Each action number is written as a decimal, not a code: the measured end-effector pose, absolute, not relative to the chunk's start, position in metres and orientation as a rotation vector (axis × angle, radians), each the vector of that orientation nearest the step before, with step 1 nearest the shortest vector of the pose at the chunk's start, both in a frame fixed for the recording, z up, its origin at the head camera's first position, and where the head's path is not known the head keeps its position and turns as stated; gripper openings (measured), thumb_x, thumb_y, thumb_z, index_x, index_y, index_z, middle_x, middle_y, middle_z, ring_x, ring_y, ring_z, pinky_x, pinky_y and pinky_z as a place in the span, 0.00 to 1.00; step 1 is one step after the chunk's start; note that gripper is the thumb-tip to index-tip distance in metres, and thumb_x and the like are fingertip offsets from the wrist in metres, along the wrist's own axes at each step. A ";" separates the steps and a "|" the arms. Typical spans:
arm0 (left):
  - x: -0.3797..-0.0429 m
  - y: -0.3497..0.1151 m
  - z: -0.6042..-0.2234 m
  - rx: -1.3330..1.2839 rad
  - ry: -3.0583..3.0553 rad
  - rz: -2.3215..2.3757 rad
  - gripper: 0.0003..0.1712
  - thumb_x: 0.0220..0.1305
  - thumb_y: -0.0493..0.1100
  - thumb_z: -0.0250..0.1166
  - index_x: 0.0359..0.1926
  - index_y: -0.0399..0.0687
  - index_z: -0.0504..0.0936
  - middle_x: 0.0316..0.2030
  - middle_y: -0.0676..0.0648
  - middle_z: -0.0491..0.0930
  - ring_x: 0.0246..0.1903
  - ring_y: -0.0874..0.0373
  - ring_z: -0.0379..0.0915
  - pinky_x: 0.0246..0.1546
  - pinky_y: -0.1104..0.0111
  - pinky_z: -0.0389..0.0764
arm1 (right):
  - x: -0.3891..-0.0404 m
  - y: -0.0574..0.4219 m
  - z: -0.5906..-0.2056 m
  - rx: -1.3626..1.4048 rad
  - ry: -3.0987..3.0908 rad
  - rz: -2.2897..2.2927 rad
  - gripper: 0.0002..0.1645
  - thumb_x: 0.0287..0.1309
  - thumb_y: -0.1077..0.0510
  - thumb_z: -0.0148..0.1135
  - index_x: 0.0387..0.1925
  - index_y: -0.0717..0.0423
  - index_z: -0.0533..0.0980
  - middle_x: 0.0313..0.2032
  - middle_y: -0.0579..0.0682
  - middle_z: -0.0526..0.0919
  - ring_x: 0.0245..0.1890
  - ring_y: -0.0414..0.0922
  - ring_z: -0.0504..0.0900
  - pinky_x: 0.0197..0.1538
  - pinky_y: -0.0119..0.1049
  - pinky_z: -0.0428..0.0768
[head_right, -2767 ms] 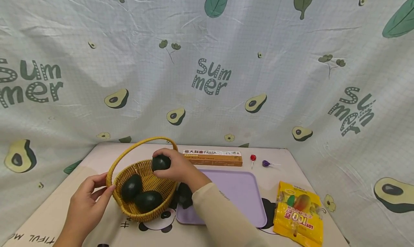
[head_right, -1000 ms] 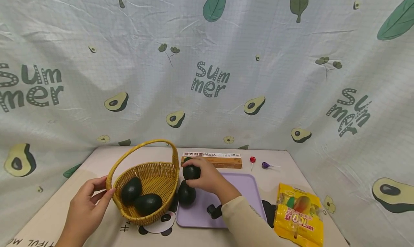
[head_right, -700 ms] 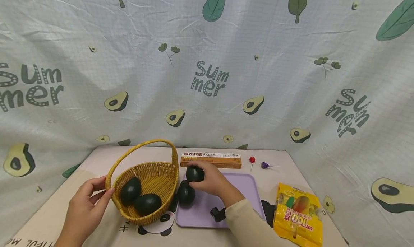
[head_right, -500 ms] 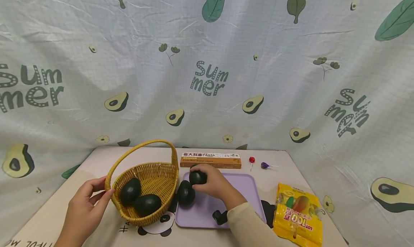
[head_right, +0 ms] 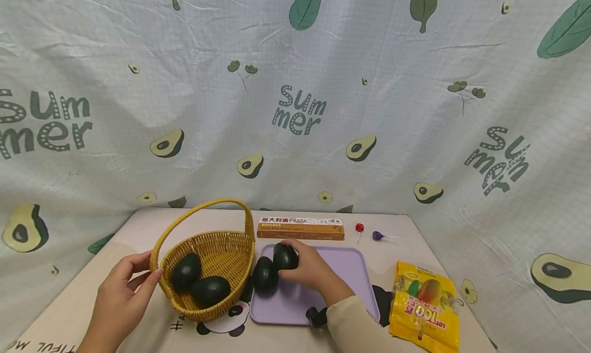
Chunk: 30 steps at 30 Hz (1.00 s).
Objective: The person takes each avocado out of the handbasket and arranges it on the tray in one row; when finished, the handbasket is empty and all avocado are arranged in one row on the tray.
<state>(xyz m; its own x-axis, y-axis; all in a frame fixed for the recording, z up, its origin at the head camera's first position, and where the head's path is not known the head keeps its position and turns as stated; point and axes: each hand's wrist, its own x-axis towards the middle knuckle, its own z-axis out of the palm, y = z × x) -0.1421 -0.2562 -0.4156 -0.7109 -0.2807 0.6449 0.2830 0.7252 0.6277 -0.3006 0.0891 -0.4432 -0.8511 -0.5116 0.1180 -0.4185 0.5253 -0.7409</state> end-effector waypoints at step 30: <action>-0.139 -0.253 -0.413 0.015 -2.164 -0.973 0.24 0.58 0.25 0.72 0.55 0.34 0.78 0.47 0.44 0.79 0.46 0.80 0.69 0.46 0.92 0.77 | -0.296 0.097 -0.461 -0.745 2.649 -1.137 0.46 0.46 0.54 0.79 0.69 0.49 0.72 0.59 0.54 0.81 0.54 0.51 0.78 0.56 0.54 0.82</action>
